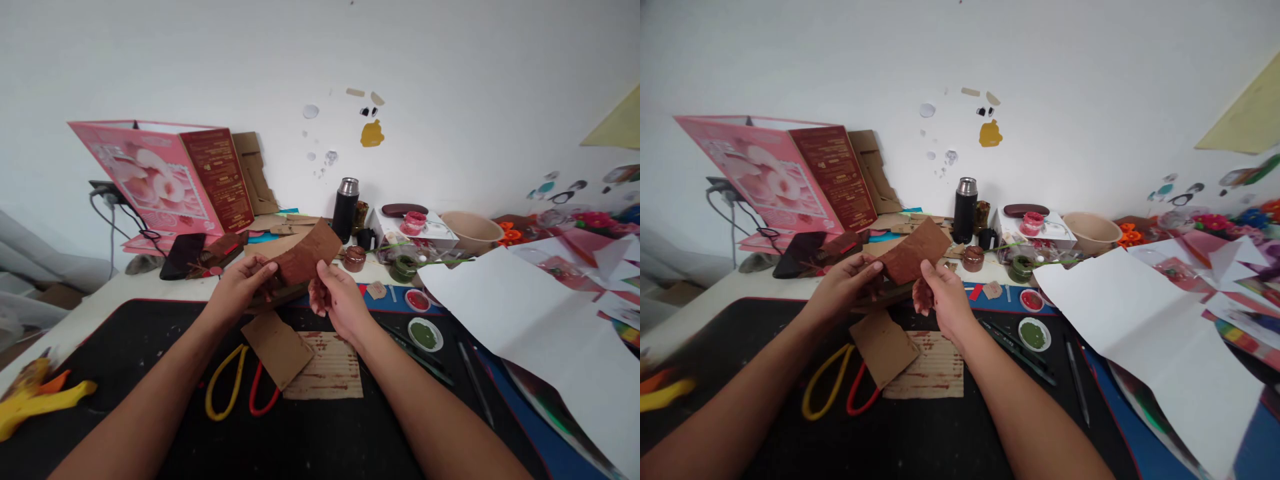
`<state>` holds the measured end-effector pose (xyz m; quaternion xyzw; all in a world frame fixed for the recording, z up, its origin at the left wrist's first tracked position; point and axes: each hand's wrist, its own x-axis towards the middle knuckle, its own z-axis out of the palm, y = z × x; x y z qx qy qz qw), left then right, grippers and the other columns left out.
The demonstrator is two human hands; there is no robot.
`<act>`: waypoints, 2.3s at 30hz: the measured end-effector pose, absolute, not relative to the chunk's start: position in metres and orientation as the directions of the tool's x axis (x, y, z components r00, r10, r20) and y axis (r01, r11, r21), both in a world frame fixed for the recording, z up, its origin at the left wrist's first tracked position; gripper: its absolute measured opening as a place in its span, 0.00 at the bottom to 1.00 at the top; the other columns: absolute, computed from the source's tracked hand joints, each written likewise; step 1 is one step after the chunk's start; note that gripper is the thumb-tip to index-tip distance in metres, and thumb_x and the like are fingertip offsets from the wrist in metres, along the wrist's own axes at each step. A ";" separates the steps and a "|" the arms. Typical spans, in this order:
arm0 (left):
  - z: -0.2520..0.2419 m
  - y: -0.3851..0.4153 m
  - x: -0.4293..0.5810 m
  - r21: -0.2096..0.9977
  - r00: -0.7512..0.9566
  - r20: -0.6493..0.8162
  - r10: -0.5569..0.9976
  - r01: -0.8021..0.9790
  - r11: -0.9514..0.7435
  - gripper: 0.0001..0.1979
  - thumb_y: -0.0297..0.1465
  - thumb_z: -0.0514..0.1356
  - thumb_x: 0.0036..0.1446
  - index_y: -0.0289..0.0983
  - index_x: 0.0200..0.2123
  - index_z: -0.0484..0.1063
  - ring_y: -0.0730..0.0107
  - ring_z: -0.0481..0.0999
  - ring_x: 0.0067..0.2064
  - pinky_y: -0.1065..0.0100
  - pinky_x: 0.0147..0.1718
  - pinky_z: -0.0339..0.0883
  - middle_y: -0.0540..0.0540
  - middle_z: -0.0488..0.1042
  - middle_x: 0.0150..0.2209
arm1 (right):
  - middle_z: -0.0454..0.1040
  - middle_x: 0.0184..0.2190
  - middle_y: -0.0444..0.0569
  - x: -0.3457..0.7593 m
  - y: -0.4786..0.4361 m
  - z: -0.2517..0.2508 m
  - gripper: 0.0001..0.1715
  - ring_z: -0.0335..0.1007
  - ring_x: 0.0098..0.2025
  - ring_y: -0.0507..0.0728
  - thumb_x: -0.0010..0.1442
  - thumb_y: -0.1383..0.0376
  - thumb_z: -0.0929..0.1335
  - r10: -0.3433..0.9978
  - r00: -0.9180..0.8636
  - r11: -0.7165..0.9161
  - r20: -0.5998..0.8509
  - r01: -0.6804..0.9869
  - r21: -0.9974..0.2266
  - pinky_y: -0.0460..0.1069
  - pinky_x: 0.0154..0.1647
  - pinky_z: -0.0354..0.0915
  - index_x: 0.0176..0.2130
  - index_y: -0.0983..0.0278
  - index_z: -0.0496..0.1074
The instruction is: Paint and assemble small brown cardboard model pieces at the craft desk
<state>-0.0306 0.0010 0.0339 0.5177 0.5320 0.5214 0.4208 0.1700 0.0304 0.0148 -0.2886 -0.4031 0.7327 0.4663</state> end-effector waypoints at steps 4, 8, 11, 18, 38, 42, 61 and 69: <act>0.031 0.002 -0.027 0.994 -0.120 0.090 0.989 0.070 -0.082 0.28 0.55 0.73 0.49 0.38 0.32 0.70 0.69 0.75 0.22 0.71 0.21 0.67 0.51 0.76 0.22 | 0.71 0.18 0.39 0.170 0.032 0.014 0.36 0.63 0.14 0.47 0.47 0.38 0.80 0.926 -0.374 -0.232 -0.048 -0.466 -0.853 0.41 0.12 0.50 0.25 0.62 0.67; 0.030 0.003 -0.027 0.997 -0.073 0.063 0.995 0.059 -0.058 0.28 0.56 0.73 0.49 0.37 0.34 0.71 0.70 0.74 0.21 0.71 0.20 0.66 0.50 0.77 0.22 | 0.70 0.17 0.38 0.171 0.033 0.014 0.35 0.63 0.15 0.47 0.47 0.39 0.81 0.932 -0.358 -0.235 -0.057 -0.475 -0.848 0.41 0.12 0.50 0.26 0.62 0.67; 0.030 0.003 -0.031 0.996 -0.072 0.076 0.994 0.045 -0.073 0.28 0.55 0.73 0.50 0.37 0.35 0.72 0.70 0.74 0.22 0.72 0.21 0.66 0.51 0.76 0.23 | 0.71 0.18 0.39 0.171 0.032 0.015 0.35 0.64 0.15 0.48 0.48 0.38 0.80 0.922 -0.385 -0.235 -0.046 -0.459 -0.857 0.41 0.12 0.51 0.26 0.62 0.68; 0.027 0.004 -0.047 0.997 0.030 0.063 0.998 0.051 -0.065 0.30 0.59 0.71 0.49 0.38 0.34 0.70 0.68 0.73 0.21 0.71 0.19 0.65 0.52 0.73 0.21 | 0.73 0.20 0.42 0.174 0.033 0.018 0.39 0.63 0.16 0.48 0.49 0.31 0.76 0.920 -0.392 -0.210 -0.014 -0.462 -0.862 0.43 0.12 0.49 0.29 0.62 0.69; 0.029 0.005 -0.047 0.979 -0.051 0.084 0.995 0.190 -0.073 0.26 0.55 0.71 0.51 0.40 0.31 0.69 0.70 0.71 0.21 0.70 0.22 0.64 0.52 0.74 0.21 | 0.61 0.15 0.34 0.179 0.044 0.013 0.37 0.55 0.16 0.47 0.48 0.40 0.81 0.949 -0.310 -0.233 -0.056 -0.569 -0.789 0.43 0.15 0.44 0.25 0.60 0.60; 0.028 0.006 -0.056 0.977 -0.020 0.081 0.996 0.201 -0.076 0.24 0.53 0.70 0.54 0.40 0.29 0.69 0.70 0.71 0.20 0.70 0.22 0.64 0.51 0.74 0.20 | 0.64 0.17 0.36 0.181 0.045 0.015 0.37 0.54 0.15 0.46 0.49 0.38 0.80 0.945 -0.320 -0.240 -0.063 -0.552 -0.798 0.43 0.15 0.42 0.25 0.60 0.62; 0.028 0.007 -0.053 0.987 0.071 -0.082 0.994 -0.136 0.091 0.28 0.51 0.73 0.52 0.37 0.25 0.63 0.79 0.63 0.18 0.77 0.14 0.45 0.55 0.61 0.22 | 0.56 0.14 0.32 0.188 0.051 0.016 0.37 0.50 0.15 0.46 0.46 0.45 0.84 0.946 -0.324 -0.232 -0.024 -0.620 -0.749 0.42 0.14 0.43 0.27 0.60 0.61; 0.029 0.005 -0.063 0.941 0.006 -0.140 0.990 -0.309 0.135 0.26 0.48 0.77 0.47 0.35 0.37 0.73 0.83 0.54 0.18 0.80 0.14 0.39 0.56 0.63 0.22 | 0.55 0.15 0.31 0.187 0.050 0.013 0.36 0.52 0.16 0.46 0.47 0.44 0.84 0.948 -0.314 -0.234 -0.049 -0.585 -0.776 0.40 0.14 0.45 0.29 0.60 0.62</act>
